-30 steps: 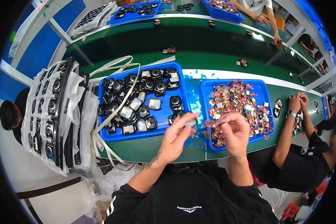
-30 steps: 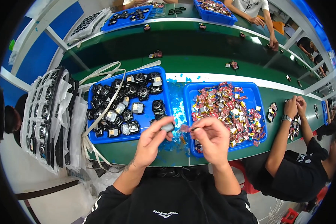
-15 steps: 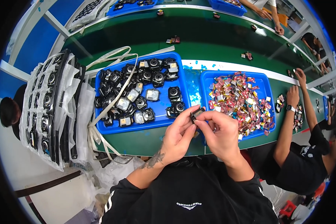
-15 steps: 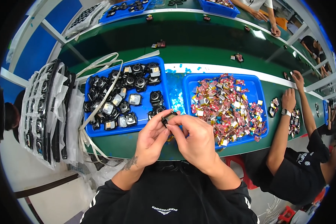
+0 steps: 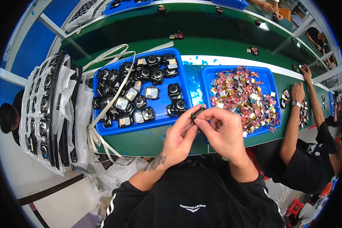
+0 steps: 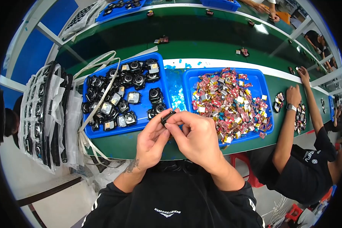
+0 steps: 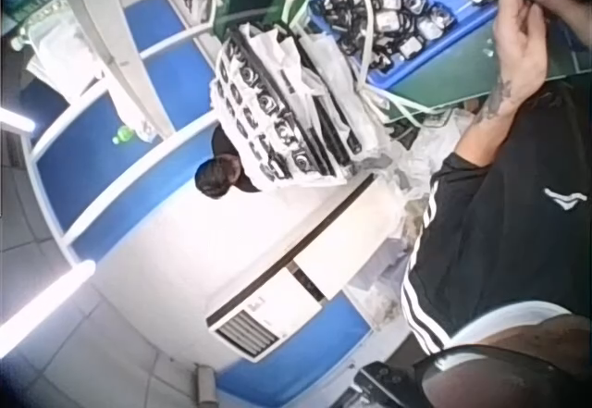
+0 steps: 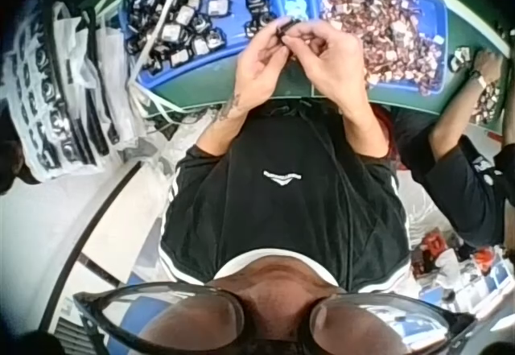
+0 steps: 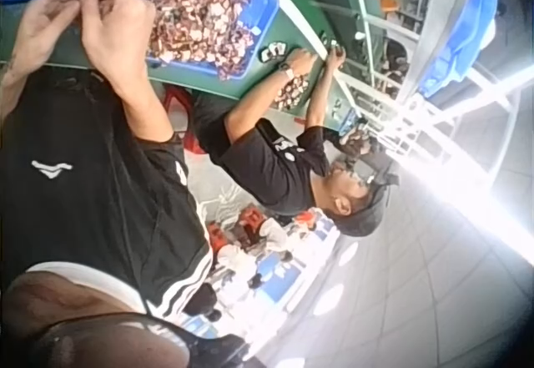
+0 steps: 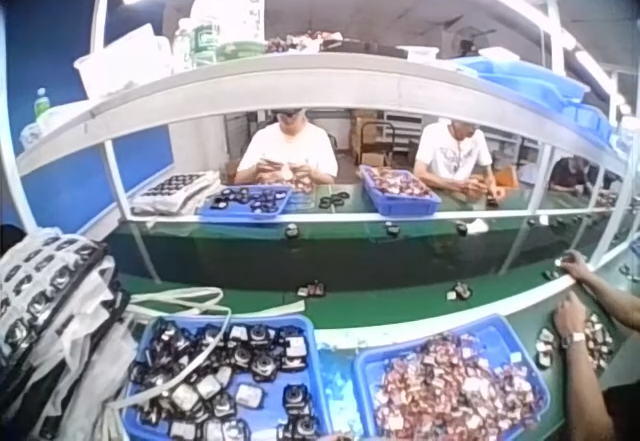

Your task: Assembling small electronic components at a factory workstation.

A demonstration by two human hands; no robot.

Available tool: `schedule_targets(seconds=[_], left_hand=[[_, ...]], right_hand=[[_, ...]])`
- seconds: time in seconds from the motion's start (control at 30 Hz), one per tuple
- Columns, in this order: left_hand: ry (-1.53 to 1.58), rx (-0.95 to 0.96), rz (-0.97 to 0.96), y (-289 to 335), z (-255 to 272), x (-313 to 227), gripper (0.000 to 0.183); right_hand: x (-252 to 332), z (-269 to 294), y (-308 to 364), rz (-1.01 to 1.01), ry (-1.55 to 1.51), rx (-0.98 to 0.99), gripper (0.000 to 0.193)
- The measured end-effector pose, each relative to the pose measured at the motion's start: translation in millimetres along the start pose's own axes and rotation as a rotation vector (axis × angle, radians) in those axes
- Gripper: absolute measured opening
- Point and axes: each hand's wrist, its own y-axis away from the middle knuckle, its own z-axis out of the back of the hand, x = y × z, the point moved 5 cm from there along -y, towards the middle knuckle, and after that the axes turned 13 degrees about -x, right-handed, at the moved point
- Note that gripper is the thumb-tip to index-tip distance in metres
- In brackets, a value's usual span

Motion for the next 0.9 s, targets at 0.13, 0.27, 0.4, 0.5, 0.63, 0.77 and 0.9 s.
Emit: schedule_targets(seconds=[0.13, 0.27, 0.4, 0.5, 0.63, 0.77, 0.9], left_hand=[[-0.025, 0.019, -0.009, 3.9, -1.6, 3.0, 0.047], [0.065, -0.004, 0.024, 6.6, -2.5, 2.9, 0.046], [0.088, -0.021, 0.023, 4.9, -0.1, 2.5, 0.046], [0.242, -0.137, -0.015, 2.1, 2.7, -9.9, 0.045], [0.245, -0.199, -0.023, -8.0, -0.6, -9.1, 0.043], [0.128, -0.101, -0.078, -1.5, 0.3, -14.2, 0.034], [-0.394, 0.082, -0.273, -4.2, 5.0, -31.9, 0.034]], right_hand=[[0.3, -2.6, -1.3, 0.145, -0.038, -0.065, 0.010], [11.2, 0.3, 0.1, 0.219, 0.160, -0.058, 0.017], [7.3, 2.4, 0.3, 0.294, 0.283, -0.089, 0.021], [-21.7, 15.4, 5.9, 0.036, -0.301, -0.113, 0.024], [-12.1, 11.9, 17.4, -0.042, -0.288, 0.035, 0.022], [-15.4, 7.0, 18.4, -0.093, -0.333, 0.016, 0.013], [-18.8, 10.4, 19.1, -0.154, -0.491, 0.053, 0.010]])
